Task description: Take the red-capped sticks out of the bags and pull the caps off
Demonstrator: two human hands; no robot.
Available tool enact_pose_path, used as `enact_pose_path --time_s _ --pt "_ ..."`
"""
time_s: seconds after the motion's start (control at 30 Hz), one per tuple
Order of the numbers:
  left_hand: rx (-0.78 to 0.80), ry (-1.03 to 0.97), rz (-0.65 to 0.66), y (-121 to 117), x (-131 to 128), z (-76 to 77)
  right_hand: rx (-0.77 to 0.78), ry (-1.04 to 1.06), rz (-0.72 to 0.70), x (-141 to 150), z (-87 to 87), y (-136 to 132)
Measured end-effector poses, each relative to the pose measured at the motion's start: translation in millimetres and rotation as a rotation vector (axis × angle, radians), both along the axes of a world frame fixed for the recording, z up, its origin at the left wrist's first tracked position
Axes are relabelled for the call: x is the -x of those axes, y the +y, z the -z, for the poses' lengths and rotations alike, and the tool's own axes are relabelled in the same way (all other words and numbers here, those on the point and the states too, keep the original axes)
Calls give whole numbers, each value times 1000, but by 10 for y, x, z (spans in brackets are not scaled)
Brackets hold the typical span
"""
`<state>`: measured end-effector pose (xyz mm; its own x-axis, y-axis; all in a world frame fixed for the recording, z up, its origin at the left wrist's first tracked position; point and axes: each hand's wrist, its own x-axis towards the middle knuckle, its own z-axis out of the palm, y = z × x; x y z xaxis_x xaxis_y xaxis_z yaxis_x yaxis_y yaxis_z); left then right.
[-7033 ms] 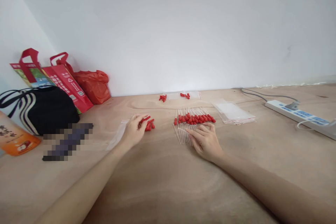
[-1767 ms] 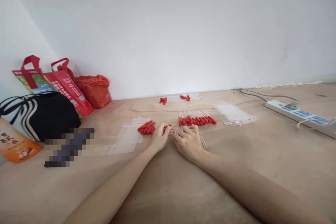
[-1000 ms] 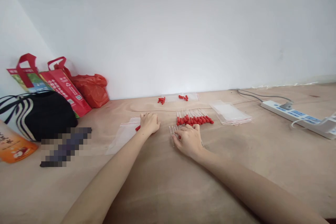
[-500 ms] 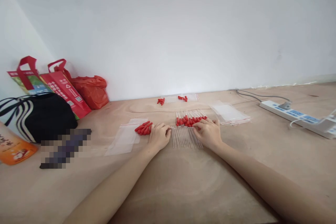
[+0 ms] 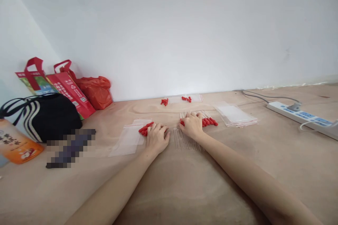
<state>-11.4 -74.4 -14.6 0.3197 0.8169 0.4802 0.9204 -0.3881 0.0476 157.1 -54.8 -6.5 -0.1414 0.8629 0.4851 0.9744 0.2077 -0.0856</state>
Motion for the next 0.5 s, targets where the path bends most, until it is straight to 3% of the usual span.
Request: enact_pose_path --time_s 0.33,0.5 --pt "-38 -1 7 -1 -5 12 -142 200 -11 -60 10 -88" --pt "-47 4 -3 -23 -10 11 -171 468 -173 -392 56 -376"
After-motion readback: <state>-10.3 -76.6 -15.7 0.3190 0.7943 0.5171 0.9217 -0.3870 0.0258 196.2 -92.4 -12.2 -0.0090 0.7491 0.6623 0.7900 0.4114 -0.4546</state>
